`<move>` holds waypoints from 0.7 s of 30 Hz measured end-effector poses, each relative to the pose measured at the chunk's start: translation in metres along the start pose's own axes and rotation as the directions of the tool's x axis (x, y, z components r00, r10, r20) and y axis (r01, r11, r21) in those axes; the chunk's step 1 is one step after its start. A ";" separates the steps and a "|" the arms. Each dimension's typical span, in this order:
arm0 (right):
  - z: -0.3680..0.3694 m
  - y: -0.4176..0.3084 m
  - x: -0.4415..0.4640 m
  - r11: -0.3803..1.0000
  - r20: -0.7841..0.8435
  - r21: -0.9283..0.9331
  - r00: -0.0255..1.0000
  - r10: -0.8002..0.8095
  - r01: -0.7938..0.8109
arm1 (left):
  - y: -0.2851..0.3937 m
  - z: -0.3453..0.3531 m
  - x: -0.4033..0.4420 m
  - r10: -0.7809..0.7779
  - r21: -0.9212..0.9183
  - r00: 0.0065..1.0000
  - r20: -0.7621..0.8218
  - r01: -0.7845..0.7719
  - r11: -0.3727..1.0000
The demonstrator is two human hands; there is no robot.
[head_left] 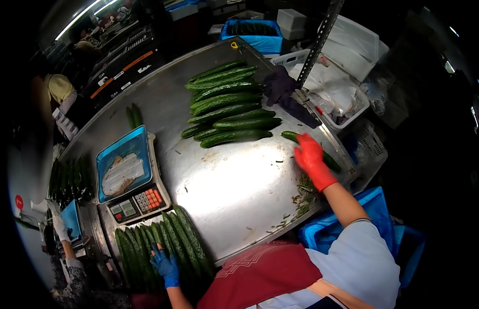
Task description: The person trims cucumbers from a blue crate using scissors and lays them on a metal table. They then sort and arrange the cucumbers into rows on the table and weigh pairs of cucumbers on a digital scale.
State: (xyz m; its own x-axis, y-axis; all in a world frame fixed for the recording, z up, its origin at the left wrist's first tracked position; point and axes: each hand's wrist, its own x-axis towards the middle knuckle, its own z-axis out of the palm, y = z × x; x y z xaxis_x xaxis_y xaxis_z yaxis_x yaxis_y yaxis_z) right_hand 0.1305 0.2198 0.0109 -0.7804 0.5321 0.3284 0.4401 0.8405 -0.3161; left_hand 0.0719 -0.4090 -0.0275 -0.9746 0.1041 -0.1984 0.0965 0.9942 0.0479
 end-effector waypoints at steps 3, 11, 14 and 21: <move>0.007 0.066 0.005 0.946 0.301 -0.255 0.914 0.272 -0.198 | 0.004 -0.005 -0.001 -0.021 -0.021 1.000 0.009 0.021 1.000; 0.046 -0.035 0.011 0.865 0.227 0.384 0.875 -0.428 0.324 | 0.100 -0.042 -0.005 0.122 -0.533 0.933 -0.340 -0.298 0.792; 0.072 -0.097 0.024 0.833 0.234 0.428 0.847 -0.476 0.350 | 0.145 -0.047 -0.004 0.318 -0.445 0.894 -0.315 -0.435 0.783; 0.102 -0.131 0.078 0.864 -0.035 0.054 0.865 -0.500 0.501 | 0.172 -0.044 -0.017 0.392 -0.425 0.881 -0.266 -0.472 0.772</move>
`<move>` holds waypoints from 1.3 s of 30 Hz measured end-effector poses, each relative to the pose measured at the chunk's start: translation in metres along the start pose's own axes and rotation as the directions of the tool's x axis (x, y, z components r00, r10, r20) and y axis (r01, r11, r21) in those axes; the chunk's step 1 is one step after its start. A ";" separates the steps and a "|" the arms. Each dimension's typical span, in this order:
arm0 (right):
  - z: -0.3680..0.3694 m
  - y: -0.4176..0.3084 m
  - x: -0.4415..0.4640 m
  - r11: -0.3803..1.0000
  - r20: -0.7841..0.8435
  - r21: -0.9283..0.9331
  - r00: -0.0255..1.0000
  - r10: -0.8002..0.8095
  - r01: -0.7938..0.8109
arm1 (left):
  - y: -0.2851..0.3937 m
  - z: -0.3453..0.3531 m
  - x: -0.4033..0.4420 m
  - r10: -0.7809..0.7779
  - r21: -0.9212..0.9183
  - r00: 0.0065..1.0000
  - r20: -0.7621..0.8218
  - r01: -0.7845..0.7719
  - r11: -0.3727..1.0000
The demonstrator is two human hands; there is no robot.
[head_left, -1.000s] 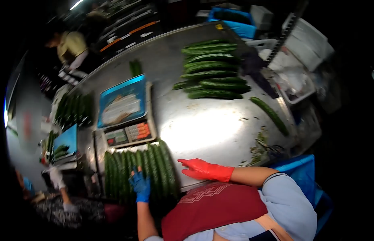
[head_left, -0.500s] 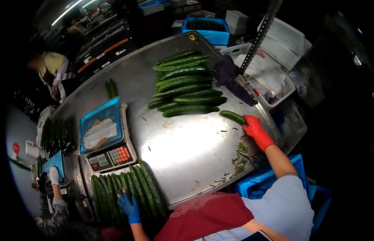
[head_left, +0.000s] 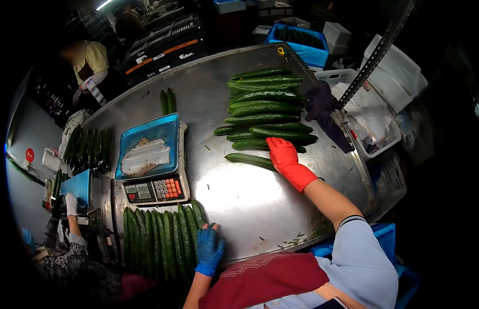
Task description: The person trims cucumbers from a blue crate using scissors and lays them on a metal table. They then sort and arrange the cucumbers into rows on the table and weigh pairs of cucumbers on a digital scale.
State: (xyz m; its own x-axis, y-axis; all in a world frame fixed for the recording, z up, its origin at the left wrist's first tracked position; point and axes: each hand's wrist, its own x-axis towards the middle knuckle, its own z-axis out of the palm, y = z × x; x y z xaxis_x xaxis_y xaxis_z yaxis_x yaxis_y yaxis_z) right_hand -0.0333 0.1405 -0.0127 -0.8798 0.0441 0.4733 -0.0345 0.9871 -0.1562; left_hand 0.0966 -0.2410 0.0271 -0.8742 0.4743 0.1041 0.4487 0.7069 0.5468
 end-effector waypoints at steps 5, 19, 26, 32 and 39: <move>-0.026 -0.013 0.017 0.999 0.469 -0.029 0.881 0.054 -0.046 | 0.013 -0.003 0.018 0.008 -0.084 1.000 -0.011 -0.008 0.996; -0.038 -0.003 0.000 0.480 0.728 0.648 0.667 -0.160 -0.591 | 0.030 0.068 0.056 -0.165 -0.768 0.864 0.476 0.499 0.400; -0.027 -0.010 -0.018 0.654 0.741 0.564 0.659 -0.132 -0.504 | 0.048 0.077 0.097 -0.161 -0.694 0.685 0.710 0.720 0.000; -0.057 -0.049 -0.034 0.940 0.653 0.311 0.750 -0.103 -0.142 | 0.049 0.105 0.103 -0.217 -0.687 0.652 0.726 0.692 -0.220; -0.032 -0.046 -0.059 0.849 0.435 0.518 0.887 -0.154 -0.107 | 0.054 0.103 0.106 -0.238 -0.661 0.618 0.749 0.676 -0.325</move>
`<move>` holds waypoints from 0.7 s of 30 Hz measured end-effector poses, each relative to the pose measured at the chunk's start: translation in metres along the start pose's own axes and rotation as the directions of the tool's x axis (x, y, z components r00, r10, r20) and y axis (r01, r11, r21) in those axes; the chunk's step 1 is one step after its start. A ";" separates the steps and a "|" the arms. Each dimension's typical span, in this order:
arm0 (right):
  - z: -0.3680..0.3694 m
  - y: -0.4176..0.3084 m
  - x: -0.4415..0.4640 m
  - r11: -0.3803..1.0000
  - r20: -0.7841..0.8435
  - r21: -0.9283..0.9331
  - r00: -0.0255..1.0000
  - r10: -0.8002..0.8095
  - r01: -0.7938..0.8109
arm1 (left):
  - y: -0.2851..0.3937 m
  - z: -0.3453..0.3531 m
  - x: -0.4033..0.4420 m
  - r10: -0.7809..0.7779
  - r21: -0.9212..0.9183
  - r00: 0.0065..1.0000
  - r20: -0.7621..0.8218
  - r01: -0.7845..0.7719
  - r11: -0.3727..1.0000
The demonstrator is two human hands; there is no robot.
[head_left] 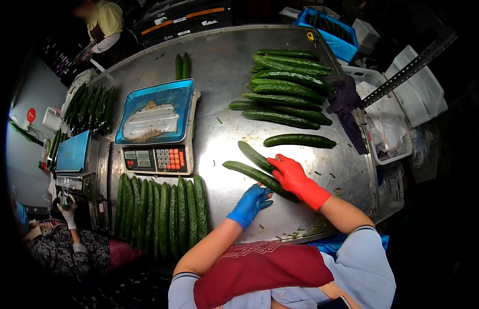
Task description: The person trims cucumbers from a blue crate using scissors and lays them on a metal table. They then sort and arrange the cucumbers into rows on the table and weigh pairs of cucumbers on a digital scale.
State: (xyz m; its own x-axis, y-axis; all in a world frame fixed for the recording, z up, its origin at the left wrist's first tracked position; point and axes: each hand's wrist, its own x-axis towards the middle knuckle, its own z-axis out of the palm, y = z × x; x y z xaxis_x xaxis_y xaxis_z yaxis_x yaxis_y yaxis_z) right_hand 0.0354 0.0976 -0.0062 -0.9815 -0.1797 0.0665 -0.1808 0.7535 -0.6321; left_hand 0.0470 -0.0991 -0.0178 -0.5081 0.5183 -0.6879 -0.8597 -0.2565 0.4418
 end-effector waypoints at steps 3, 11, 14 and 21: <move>0.000 0.009 -0.001 0.983 0.067 0.145 0.992 0.108 -0.117 | -0.002 -0.004 0.005 -0.007 -0.025 1.000 0.020 0.008 1.000; -0.007 -0.023 0.001 0.938 0.085 -0.342 0.993 0.088 -0.054 | 0.001 -0.005 -0.002 -0.012 -0.029 0.999 0.032 0.013 0.999; -0.005 -0.035 -0.002 0.937 0.017 -0.350 0.999 0.028 -0.020 | -0.001 -0.007 0.001 -0.001 -0.029 0.998 0.060 0.003 1.000; -0.014 -0.017 0.000 0.966 0.154 0.157 0.971 0.181 -0.205 | 0.000 -0.003 -0.002 0.012 -0.025 0.998 0.062 -0.010 1.000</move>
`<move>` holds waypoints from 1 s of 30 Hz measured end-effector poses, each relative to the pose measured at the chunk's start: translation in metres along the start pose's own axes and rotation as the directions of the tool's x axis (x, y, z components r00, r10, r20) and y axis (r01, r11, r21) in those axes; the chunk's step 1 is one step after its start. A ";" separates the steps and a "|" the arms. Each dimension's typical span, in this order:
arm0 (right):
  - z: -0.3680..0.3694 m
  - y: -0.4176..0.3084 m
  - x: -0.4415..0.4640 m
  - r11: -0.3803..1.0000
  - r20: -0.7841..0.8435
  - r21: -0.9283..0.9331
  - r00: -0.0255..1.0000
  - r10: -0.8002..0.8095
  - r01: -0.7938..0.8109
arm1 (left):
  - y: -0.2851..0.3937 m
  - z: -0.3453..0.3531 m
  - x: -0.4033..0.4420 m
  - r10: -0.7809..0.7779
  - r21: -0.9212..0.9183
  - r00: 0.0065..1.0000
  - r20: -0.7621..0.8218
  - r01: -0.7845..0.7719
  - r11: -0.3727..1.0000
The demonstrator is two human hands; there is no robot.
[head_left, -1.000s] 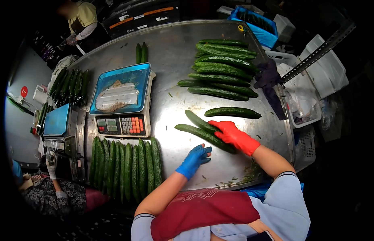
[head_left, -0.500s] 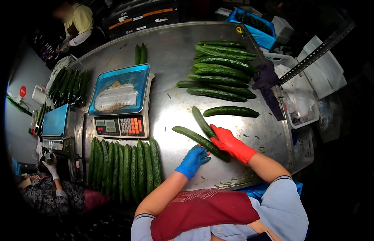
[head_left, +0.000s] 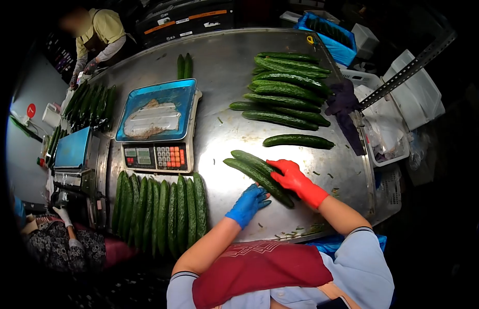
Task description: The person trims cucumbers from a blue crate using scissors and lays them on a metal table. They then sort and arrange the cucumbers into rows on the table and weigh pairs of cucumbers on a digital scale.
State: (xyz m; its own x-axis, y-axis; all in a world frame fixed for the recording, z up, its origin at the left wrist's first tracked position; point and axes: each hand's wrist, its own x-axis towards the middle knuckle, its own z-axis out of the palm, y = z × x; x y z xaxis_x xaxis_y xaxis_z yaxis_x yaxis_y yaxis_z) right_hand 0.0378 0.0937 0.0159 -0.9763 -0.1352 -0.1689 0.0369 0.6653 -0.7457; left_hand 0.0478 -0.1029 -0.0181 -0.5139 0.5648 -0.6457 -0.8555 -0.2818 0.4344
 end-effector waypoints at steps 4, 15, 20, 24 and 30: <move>0.015 0.013 -0.009 0.741 0.151 0.647 0.983 0.108 -0.180 | -0.003 -0.006 0.003 0.003 0.075 1.000 0.008 -0.003 0.997; 0.079 -0.014 -0.045 0.497 0.299 0.797 0.939 0.168 -0.343 | 0.005 -0.008 -0.047 0.468 0.985 0.884 0.004 0.079 -0.157; 0.057 -0.033 -0.045 0.621 0.360 0.650 0.897 0.256 -0.438 | 0.001 0.001 -0.052 0.490 0.943 0.872 0.002 0.160 -0.290; 0.058 -0.016 -0.046 0.618 0.251 0.703 0.936 0.247 -0.352 | -0.005 0.000 -0.048 0.518 0.923 0.856 0.006 0.195 -0.332; 0.070 -0.009 -0.046 0.627 0.161 0.722 0.952 0.259 -0.293 | -0.002 -0.010 -0.047 0.565 0.933 0.820 0.095 0.124 -0.338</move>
State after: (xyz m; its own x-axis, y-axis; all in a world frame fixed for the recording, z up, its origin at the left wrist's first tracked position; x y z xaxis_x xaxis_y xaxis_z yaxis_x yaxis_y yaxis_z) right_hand 0.0975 0.0420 -0.0147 -0.8859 -0.0748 -0.4579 0.4628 -0.0737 -0.8834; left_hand 0.0730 -0.1366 0.0046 -0.8983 0.3779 -0.2244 0.2842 0.8890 0.3591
